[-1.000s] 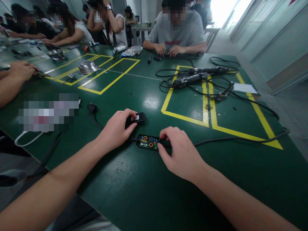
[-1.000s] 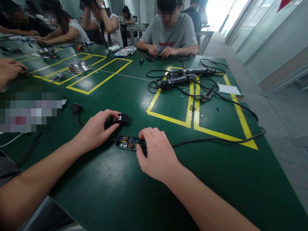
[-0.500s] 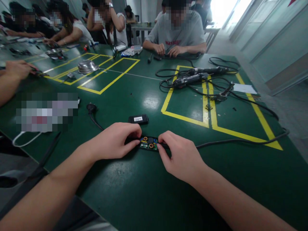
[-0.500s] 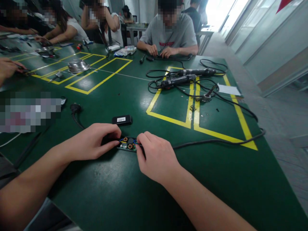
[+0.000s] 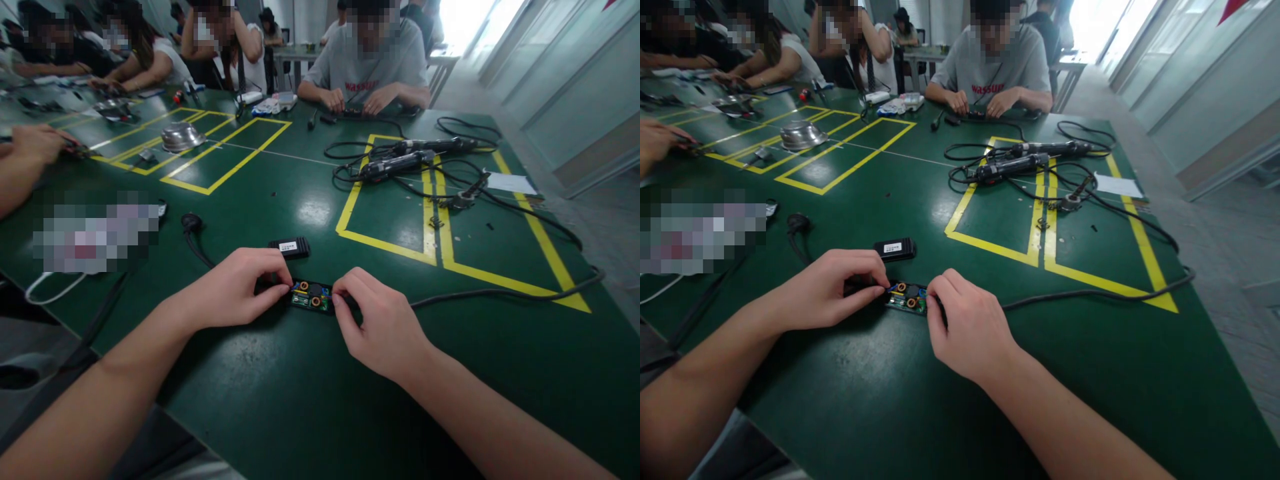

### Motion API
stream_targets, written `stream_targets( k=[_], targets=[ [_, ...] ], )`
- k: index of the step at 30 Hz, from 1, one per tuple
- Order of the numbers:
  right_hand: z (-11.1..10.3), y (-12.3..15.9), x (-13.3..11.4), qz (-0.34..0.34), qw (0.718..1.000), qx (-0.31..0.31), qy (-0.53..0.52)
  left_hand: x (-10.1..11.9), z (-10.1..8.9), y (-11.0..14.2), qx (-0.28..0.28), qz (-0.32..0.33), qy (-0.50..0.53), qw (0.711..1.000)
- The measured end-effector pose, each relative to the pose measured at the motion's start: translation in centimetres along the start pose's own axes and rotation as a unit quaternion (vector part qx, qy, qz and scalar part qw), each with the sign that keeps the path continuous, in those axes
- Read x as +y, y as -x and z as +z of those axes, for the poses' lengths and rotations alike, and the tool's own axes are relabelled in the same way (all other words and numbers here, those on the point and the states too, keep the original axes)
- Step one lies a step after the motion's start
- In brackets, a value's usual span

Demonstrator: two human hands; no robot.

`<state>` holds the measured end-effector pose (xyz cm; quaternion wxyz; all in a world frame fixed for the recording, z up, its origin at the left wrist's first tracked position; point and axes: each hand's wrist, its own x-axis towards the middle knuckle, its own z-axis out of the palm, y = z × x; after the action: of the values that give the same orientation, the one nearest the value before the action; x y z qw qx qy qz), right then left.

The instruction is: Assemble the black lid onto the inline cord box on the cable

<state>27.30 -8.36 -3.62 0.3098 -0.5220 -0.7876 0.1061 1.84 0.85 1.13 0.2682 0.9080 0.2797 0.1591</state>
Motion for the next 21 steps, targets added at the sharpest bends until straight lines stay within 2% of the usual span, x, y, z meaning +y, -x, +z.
stream_targets(
  k=[6, 15, 18, 21],
  targets=[
    [0.1, -0.2, 0.3, 0.034, 0.999, -0.007, -0.01, -0.8, 0.0, 0.0, -0.015, -0.019, 0.009, 1.0],
    [0.1, -0.4, 0.4, 0.002, 1.0, 0.004, 0.006, -1.0, 0.0, -0.1, -0.004, 0.021, -0.017, 1.0],
    [0.1, -0.4, 0.4, 0.0, 1.0, 0.0, 0.01, -0.6, 0.3, -0.2, 0.024, 0.022, -0.039, 0.999],
    [0.2, -0.4, 0.5, 0.001, 1.0, -0.005, 0.02, -1.0, 0.8, -0.5, 0.082, -0.039, -0.08, 0.993]
  ],
)
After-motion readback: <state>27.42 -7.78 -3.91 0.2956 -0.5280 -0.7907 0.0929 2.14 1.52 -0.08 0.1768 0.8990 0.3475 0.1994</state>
